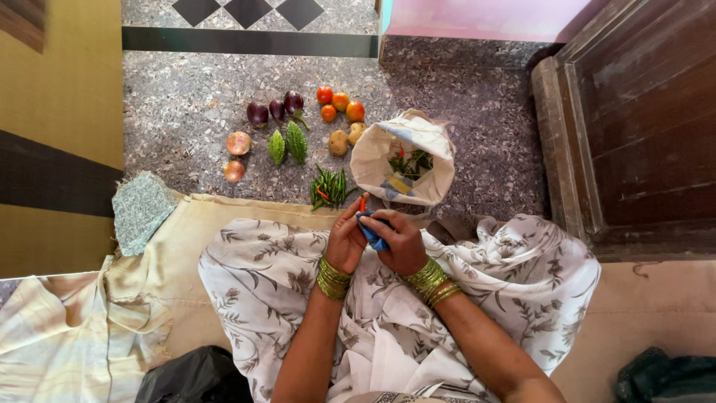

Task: The person removes the stems from green chilies by hand and places the stems into a white bag while sitting on the floor next to onions, tomatoes, and potatoes.

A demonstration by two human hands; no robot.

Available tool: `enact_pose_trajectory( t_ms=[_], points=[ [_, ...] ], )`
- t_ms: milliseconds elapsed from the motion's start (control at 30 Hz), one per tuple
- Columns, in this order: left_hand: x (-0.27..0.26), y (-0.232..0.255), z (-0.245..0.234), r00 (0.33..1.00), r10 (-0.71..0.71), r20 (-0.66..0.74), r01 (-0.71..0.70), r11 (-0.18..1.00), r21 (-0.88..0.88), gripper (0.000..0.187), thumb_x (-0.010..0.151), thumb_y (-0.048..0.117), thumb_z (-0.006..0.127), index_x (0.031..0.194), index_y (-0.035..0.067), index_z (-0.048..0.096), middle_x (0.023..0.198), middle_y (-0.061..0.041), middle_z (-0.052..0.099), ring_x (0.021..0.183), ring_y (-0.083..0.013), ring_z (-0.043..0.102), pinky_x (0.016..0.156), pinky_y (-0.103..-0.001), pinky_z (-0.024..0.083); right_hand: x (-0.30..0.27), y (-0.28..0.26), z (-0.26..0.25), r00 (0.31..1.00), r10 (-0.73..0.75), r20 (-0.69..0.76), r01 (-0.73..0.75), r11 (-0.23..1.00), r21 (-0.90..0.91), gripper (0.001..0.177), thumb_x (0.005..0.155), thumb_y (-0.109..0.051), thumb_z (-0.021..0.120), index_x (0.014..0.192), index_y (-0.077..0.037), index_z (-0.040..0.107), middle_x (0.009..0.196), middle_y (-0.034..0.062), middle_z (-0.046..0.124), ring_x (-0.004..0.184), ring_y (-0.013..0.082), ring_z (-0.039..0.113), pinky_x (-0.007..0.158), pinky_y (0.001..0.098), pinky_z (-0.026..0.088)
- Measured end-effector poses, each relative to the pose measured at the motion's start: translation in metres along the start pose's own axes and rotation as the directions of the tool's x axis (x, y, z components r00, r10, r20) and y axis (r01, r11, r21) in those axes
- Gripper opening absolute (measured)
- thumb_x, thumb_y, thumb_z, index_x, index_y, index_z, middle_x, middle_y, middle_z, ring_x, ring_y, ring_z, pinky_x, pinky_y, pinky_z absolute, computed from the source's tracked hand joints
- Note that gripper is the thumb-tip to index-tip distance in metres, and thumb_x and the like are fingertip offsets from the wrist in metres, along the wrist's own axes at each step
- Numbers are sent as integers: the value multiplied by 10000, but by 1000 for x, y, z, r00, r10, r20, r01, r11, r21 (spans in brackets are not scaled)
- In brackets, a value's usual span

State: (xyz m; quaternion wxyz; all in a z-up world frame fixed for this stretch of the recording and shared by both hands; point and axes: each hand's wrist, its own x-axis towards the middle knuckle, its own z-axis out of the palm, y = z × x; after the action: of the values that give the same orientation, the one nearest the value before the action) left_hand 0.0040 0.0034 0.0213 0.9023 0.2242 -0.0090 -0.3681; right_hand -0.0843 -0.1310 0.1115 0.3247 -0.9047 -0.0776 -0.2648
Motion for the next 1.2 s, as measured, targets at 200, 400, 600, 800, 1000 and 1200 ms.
enact_pose_trajectory(
  t_ms=[200,400,600,800,1000,1200],
  points=[
    [0,-2,-3,996,-80,26,79,996,34,493,1002,93,546,1484,16,475,1351,-72,658,1145,-149,660,988,-323,544,5,3,0,995,79,-65,-80,997,-11,518,797,-33,661,1306,-127,681,1215,122,644,1081,344,679,922,421,571],
    [2,-9,-12,988,-82,129,79,997,26,474,1075,66,539,1541,-7,491,1151,-43,679,967,-108,636,920,-286,539,4,3,0,982,154,-108,-159,986,-44,525,794,-32,664,1308,-137,688,1204,113,639,1053,339,680,881,428,569],
    [-2,9,16,997,-19,-74,20,1000,12,522,957,38,486,1474,-27,469,1173,-71,694,997,-120,673,911,-260,545,3,4,3,1000,9,-3,-9,1000,-7,553,729,-35,691,1273,-136,690,1213,124,633,1049,355,675,898,432,571],
    [0,1,1,992,-31,124,32,999,-11,515,1043,43,523,1546,-48,468,1176,-53,685,937,-99,641,853,-254,537,7,7,4,995,72,-66,-75,995,-58,508,771,-45,726,1271,-123,681,1214,118,641,1061,344,683,890,425,576],
    [0,-1,-1,995,-70,73,69,997,15,531,1029,44,528,1549,-27,450,1196,-45,684,974,-99,647,896,-270,544,8,5,1,992,86,-90,-89,995,-33,547,756,-21,708,1292,-126,692,1209,118,641,1053,347,686,886,427,576],
    [-3,6,13,999,-25,39,25,1000,1,530,997,74,528,1509,-34,443,1383,-100,654,1183,-173,651,1038,-333,525,5,5,-1,999,31,-18,-30,999,41,553,738,-21,703,1280,-129,691,1211,124,643,1019,357,686,870,429,580]
  ],
)
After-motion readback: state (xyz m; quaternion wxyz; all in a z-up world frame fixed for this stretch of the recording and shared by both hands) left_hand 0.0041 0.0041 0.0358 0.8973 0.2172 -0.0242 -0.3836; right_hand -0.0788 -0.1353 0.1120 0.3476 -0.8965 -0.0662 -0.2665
